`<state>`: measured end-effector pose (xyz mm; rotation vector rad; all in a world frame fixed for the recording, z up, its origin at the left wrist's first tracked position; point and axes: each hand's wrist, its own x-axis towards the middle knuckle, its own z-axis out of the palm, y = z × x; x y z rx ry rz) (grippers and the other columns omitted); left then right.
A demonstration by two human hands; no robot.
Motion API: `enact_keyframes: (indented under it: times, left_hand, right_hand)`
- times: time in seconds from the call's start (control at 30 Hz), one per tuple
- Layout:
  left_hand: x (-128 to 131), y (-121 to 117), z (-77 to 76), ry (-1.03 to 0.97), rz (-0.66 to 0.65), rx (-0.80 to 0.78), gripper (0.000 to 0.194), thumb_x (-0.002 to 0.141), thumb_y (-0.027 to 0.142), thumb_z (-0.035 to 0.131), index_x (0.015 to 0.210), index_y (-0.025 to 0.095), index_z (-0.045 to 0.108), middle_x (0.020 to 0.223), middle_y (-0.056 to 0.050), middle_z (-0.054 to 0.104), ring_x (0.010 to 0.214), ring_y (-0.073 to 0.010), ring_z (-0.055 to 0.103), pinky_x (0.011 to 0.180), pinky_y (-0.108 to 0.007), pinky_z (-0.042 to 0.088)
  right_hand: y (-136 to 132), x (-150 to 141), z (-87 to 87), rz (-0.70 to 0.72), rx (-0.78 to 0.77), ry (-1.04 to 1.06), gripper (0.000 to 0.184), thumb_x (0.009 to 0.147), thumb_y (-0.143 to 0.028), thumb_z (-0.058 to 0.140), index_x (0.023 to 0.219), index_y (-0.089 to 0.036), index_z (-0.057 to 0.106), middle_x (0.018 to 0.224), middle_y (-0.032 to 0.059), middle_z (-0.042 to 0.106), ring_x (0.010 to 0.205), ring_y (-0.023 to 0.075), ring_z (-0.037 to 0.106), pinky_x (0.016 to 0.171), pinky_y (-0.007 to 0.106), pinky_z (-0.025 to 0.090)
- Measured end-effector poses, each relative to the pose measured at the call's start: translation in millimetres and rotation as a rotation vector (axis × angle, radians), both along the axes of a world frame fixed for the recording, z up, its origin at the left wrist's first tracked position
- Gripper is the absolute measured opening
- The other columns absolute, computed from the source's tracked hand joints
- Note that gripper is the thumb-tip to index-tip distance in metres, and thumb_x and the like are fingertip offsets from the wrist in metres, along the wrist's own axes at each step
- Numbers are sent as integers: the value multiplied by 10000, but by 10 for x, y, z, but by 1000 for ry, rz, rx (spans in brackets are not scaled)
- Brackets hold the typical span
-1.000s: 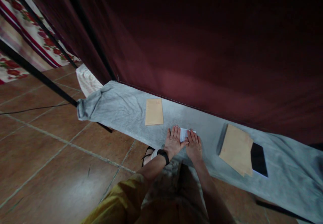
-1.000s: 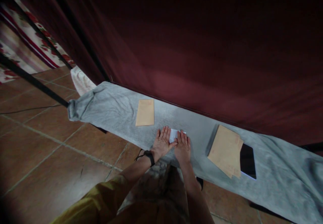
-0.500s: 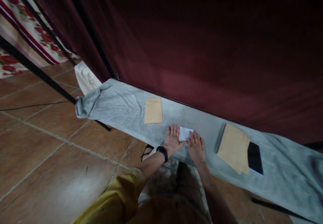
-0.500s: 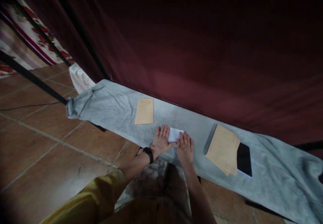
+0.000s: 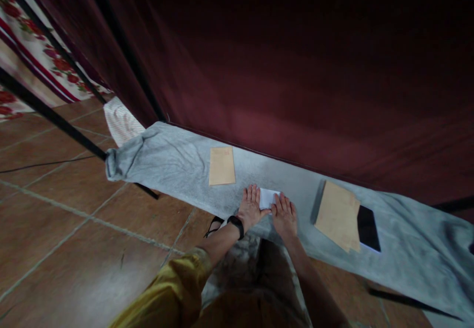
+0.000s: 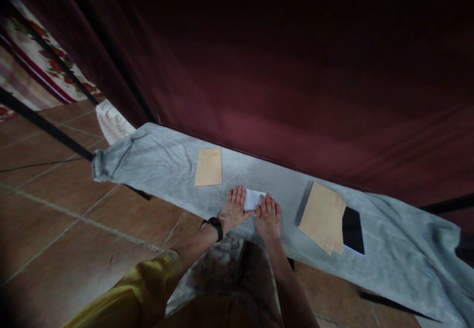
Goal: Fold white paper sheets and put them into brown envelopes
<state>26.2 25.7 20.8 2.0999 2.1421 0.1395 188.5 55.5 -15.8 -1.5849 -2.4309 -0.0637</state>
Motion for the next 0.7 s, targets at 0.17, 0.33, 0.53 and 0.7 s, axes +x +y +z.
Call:
enact_keyframes:
  times: [0.17, 0.33, 0.53, 0.7]
  left_hand:
    - [-92, -45, -27, -6, 11, 35, 852, 957, 661, 332, 1536, 37, 308, 1628, -216, 223, 1526, -322, 169, 1242, -480, 151]
    - [-223, -69, -84, 58, 84, 100, 692, 1012, 542, 268, 1534, 94, 346, 1606, -169, 311, 1513, -287, 236, 1230, -509, 183]
    - [-75, -100, -169, 69, 122, 291, 616, 1029, 427, 267, 1496, 47, 400, 1548, -199, 415, 1474, -304, 329, 1209, -524, 254]
    - [269, -127, -239, -3, -109, 256, 553, 1033, 336, 258, 1510, 88, 387, 1572, -150, 394, 1480, -253, 324, 1201, -474, 313]
  right_hand:
    - [8, -15, -16, -12, 4, 30, 515, 1029, -302, 310, 1518, -172, 407, 1579, 117, 390, 1430, 261, 392, 1168, 474, 258]
    - [19, -41, 27, -35, -41, 47, 514, 1035, -317, 302, 1522, -186, 402, 1577, 103, 391, 1439, 256, 383, 1182, 470, 239]
    - [27, -68, 38, -62, -97, 69, 515, 1039, -336, 289, 1518, -191, 412, 1602, 78, 338, 1458, 260, 353, 1204, 465, 192]
    - [12, -72, 44, -56, -105, 86, 504, 1040, -307, 290, 1521, -205, 403, 1608, 69, 323, 1466, 254, 344, 1210, 465, 185]
